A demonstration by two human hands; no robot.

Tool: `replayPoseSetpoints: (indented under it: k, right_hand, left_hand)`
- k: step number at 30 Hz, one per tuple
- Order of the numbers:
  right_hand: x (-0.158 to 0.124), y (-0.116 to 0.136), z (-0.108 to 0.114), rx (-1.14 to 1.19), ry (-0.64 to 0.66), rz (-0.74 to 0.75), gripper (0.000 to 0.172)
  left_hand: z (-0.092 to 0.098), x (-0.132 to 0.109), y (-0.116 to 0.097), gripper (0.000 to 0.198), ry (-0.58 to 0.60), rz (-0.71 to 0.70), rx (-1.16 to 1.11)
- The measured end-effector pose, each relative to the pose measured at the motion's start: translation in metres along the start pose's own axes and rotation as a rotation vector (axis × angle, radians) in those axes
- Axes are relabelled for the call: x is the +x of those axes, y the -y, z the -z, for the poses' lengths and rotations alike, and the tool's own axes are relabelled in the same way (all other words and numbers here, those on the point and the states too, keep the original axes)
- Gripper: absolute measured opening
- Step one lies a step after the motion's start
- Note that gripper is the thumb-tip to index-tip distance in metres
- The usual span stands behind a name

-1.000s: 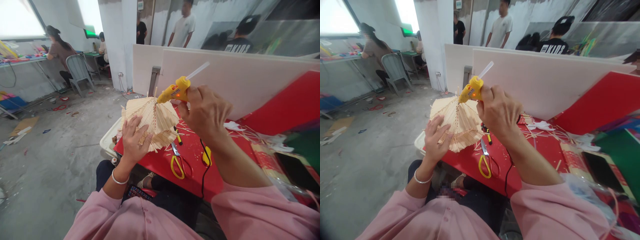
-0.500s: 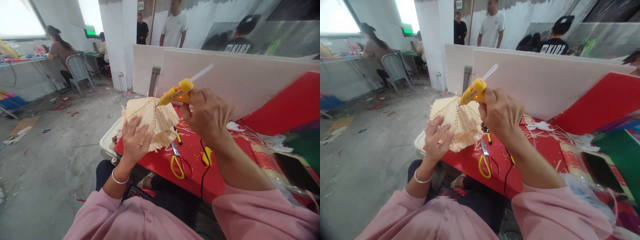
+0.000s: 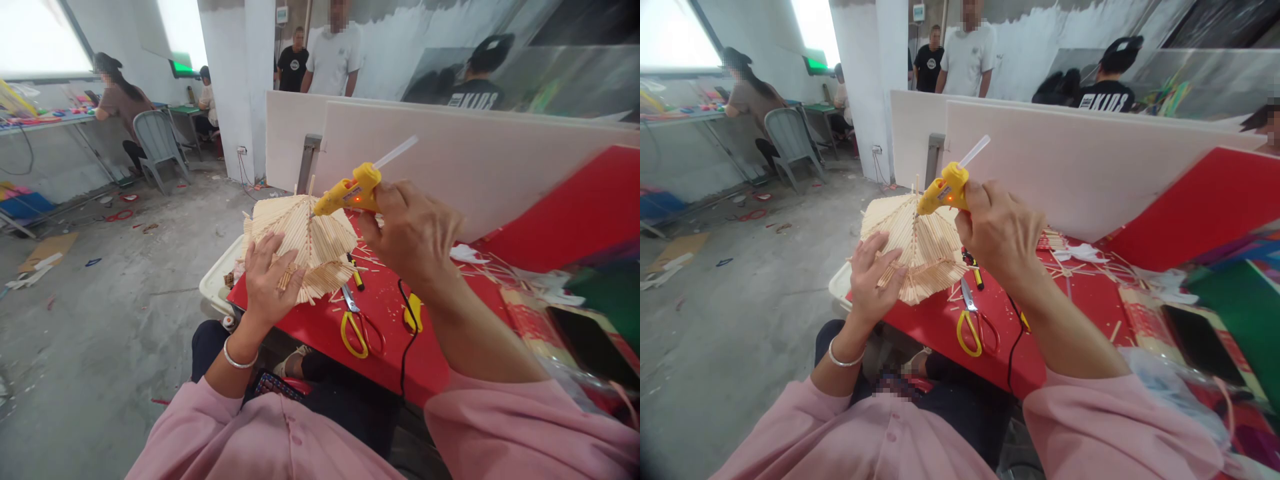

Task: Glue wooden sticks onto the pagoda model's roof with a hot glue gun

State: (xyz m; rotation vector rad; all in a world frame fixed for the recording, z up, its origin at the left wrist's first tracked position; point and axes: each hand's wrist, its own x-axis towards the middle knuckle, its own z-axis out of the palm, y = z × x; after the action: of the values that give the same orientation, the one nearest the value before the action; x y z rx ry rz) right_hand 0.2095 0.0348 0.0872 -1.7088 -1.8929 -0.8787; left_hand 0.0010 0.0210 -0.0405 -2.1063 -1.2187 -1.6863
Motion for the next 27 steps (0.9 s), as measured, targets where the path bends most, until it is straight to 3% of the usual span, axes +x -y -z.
replayPoseSetpoints:
  k: [14, 27]
  right_hand:
    - [0.003, 0.000, -0.002, 0.005, 0.045, -0.055, 0.042]
    - [0.004, 0.000, -0.006, -0.016, 0.003, -0.027, 0.041]
  left_hand:
    - [0.000, -0.002, 0.001, 0.023, -0.008, -0.017, 0.001]
    - [-0.002, -0.002, 0.000, 0.023, -0.024, -0.029, 0.029]
